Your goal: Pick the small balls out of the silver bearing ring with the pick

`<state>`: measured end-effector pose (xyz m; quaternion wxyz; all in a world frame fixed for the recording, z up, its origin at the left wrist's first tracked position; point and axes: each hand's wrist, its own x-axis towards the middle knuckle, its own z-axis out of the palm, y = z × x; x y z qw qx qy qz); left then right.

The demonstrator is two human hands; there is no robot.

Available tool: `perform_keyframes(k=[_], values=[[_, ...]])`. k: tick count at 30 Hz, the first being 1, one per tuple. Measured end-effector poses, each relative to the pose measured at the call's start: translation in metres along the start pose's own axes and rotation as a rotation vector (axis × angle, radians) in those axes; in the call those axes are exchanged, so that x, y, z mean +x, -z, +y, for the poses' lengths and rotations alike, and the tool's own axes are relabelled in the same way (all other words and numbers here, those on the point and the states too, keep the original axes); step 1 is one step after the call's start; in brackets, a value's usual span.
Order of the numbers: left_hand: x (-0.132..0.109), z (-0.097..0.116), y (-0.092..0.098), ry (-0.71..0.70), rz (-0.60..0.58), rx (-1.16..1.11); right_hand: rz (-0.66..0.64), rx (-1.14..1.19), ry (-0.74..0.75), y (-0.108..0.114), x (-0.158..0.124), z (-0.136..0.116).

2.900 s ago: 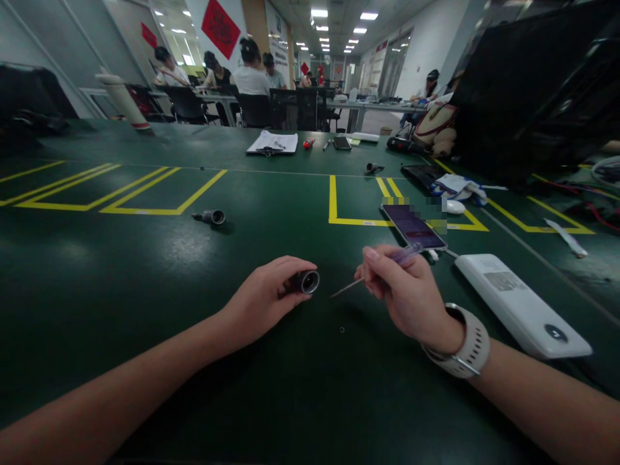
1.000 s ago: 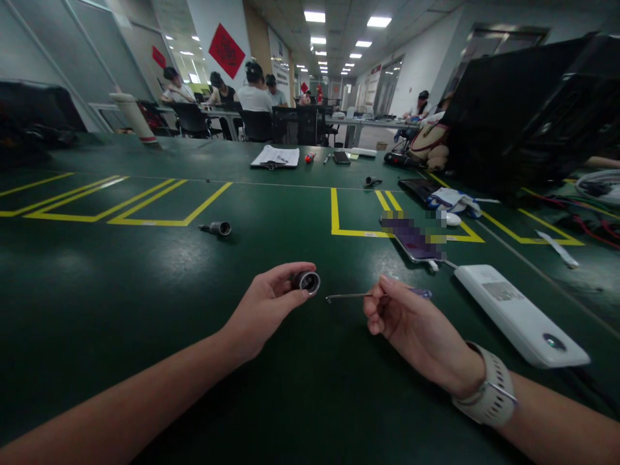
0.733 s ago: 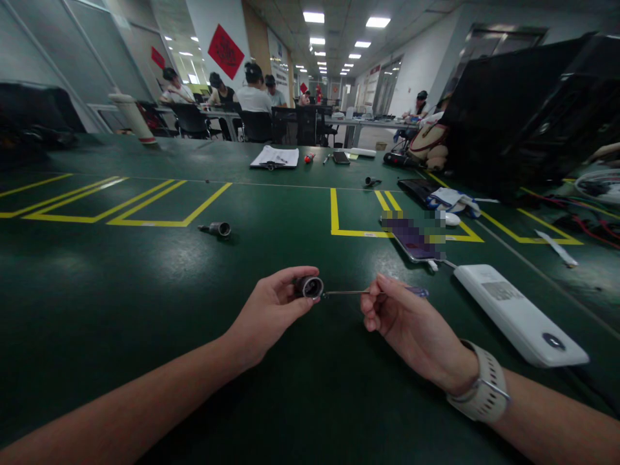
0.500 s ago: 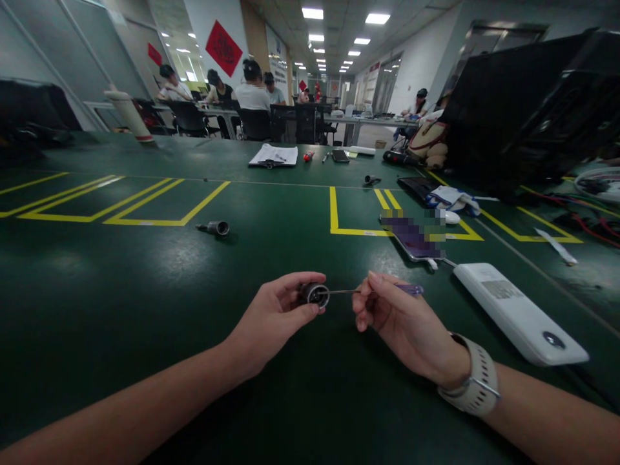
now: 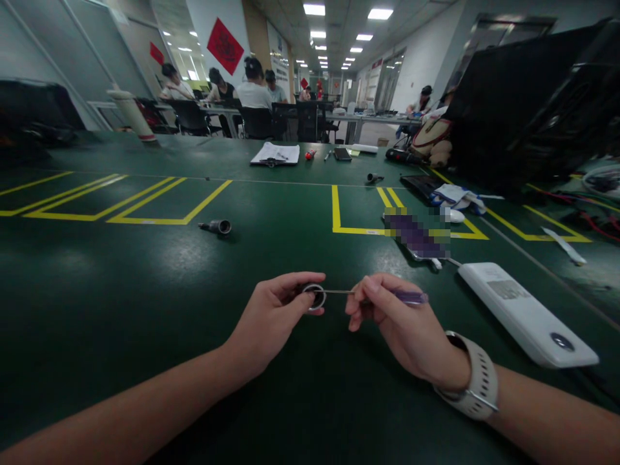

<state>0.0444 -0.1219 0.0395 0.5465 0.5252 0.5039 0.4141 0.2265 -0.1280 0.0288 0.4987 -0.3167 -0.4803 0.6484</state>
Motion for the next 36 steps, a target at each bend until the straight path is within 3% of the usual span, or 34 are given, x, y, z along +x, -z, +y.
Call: perform_keyframes(k=[7,22,26,31,36], values=[[0.001,-0.003,0.003,0.003,0.000,-0.038,-0.080,-0.554,0.167,-0.001,-0.004,-0.015],[0.001,-0.002,0.003,-0.035,0.007,-0.037,-0.179,-0.818,0.389,-0.011,-0.006,-0.014],[0.002,-0.005,0.003,-0.050,0.029,-0.096,-0.159,-0.730,0.335,-0.007,-0.006,-0.008],[0.002,-0.005,0.003,-0.049,0.027,-0.113,-0.122,-0.366,0.082,0.002,-0.001,0.003],[0.003,-0.004,0.002,-0.047,0.033,-0.089,-0.066,-0.088,-0.046,0.002,0.003,0.009]])
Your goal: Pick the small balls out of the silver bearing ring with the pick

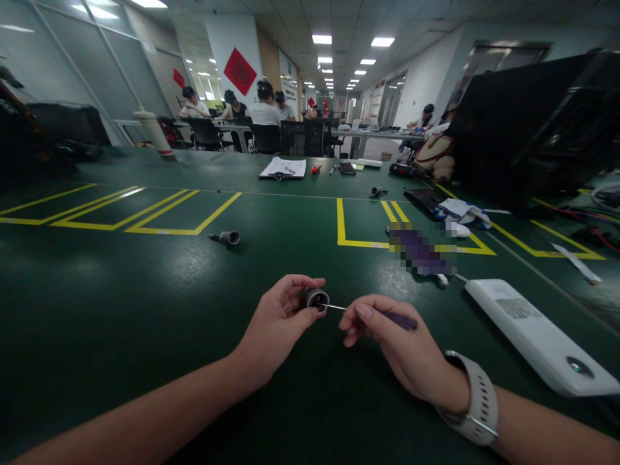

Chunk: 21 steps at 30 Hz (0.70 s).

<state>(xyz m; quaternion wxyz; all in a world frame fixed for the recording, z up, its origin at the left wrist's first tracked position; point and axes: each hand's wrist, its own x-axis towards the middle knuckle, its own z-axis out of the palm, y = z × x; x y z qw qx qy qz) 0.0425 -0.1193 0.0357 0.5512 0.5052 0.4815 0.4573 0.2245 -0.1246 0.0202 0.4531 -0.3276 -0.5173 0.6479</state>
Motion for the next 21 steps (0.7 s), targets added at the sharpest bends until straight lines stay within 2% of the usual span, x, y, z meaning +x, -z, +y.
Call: perform_keyframes(k=[4,8,14,21], values=[[0.0001,-0.0006,-0.0001,-0.003,0.017,-0.002,0.027,0.211,-0.079,-0.0037,0.0014,-0.0006],[0.0007,-0.0010,0.0009,0.012,0.030,0.037,0.024,0.252,-0.067,-0.0050,0.0001,0.0012],[0.0005,0.0001,0.0010,0.002,0.047,0.036,0.077,0.173,0.006,-0.0068,-0.0043,0.0041],[-0.0001,0.0025,0.0004,0.005,0.054,0.064,0.076,-0.063,0.074,-0.0058,-0.0084,0.0088]])
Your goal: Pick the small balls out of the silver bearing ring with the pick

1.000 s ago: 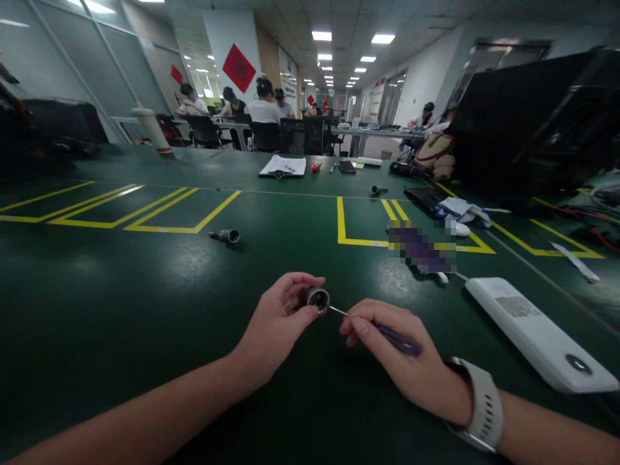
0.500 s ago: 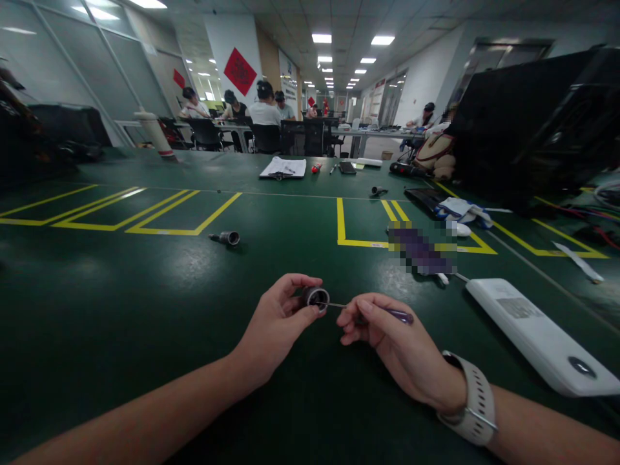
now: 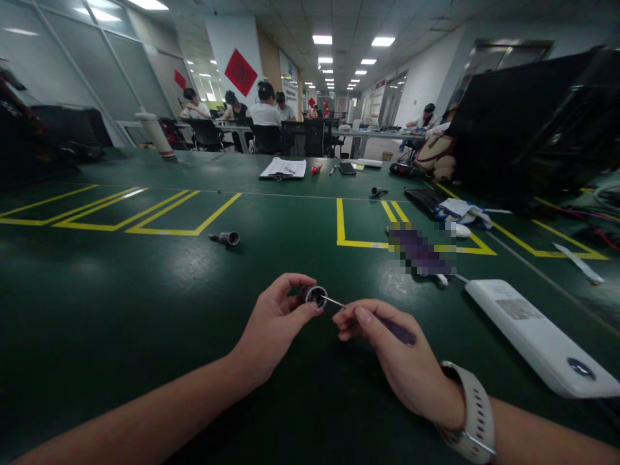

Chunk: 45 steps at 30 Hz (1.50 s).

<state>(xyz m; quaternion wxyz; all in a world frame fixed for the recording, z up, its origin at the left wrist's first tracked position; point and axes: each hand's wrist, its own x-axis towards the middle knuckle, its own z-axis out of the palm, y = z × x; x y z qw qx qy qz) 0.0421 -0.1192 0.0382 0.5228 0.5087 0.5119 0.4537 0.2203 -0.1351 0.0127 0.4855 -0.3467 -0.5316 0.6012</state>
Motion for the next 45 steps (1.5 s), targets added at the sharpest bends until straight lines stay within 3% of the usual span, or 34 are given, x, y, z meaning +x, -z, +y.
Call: perform_keyframes(k=[11,26,37,45], values=[[0.001,-0.006,0.003,-0.015,-0.030,0.082,-0.006,-0.174,0.010,0.002,0.000,-0.009],[0.000,-0.001,0.002,-0.027,-0.002,0.110,-0.049,-0.116,-0.050,0.001,0.003,-0.012],[0.000,-0.001,-0.001,-0.014,0.040,-0.017,-0.072,-0.359,0.221,-0.003,-0.003,-0.009],[0.001,-0.003,-0.002,-0.029,0.042,-0.017,-0.065,-0.446,0.313,-0.007,-0.003,-0.013]])
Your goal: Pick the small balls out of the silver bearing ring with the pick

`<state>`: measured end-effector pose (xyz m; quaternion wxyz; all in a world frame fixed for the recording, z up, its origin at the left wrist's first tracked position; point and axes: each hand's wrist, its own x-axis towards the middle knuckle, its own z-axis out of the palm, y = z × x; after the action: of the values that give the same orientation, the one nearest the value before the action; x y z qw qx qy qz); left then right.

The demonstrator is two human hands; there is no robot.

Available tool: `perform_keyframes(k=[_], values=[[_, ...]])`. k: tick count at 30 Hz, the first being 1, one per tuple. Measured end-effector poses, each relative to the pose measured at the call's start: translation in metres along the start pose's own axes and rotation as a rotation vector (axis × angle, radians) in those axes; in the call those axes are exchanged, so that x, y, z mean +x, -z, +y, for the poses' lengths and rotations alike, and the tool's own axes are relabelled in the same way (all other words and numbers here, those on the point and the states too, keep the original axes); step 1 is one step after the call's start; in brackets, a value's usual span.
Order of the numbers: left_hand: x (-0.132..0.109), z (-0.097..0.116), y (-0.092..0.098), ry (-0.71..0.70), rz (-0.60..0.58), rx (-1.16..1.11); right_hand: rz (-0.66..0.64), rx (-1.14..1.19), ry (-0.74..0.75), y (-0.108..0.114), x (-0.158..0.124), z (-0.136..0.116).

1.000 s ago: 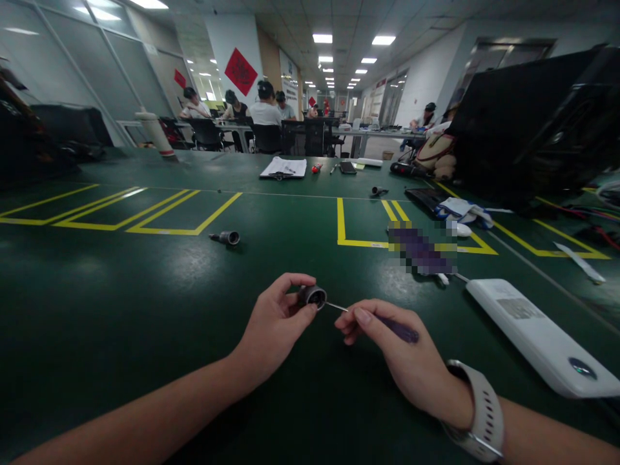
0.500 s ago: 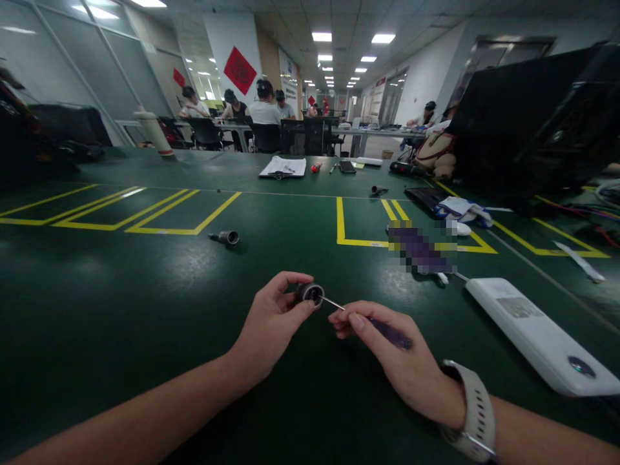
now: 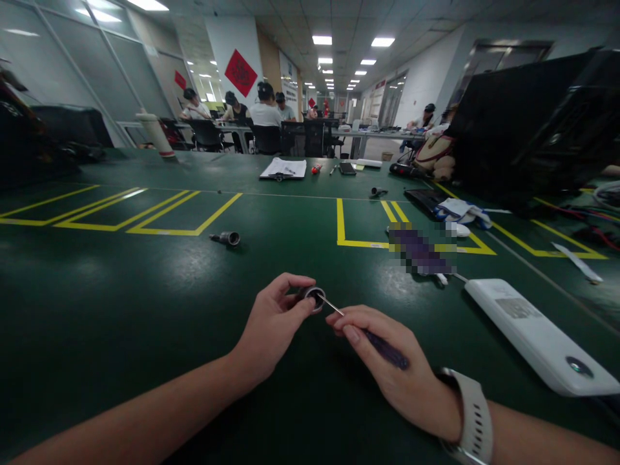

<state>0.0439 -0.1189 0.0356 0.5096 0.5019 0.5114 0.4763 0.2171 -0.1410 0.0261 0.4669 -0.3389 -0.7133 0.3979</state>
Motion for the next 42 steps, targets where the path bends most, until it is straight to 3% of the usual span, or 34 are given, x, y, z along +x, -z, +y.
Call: perform_keyframes(k=[10,20,25,33,42], values=[[0.002,0.000,0.002,0.003,-0.014,0.024,-0.134,-0.142,0.092,-0.001,-0.004,0.003],[0.001,-0.002,0.002,-0.006,-0.015,0.031,-0.100,-0.158,0.090,-0.003,-0.005,0.001],[0.002,-0.003,0.003,-0.026,-0.029,0.095,-0.082,-0.136,0.002,0.000,-0.003,-0.002],[0.008,-0.014,0.008,-0.076,-0.163,0.189,-0.021,0.032,-0.301,0.007,0.000,0.003],[0.010,-0.014,0.007,-0.124,-0.203,0.267,-0.003,0.110,-0.362,0.010,0.003,0.007]])
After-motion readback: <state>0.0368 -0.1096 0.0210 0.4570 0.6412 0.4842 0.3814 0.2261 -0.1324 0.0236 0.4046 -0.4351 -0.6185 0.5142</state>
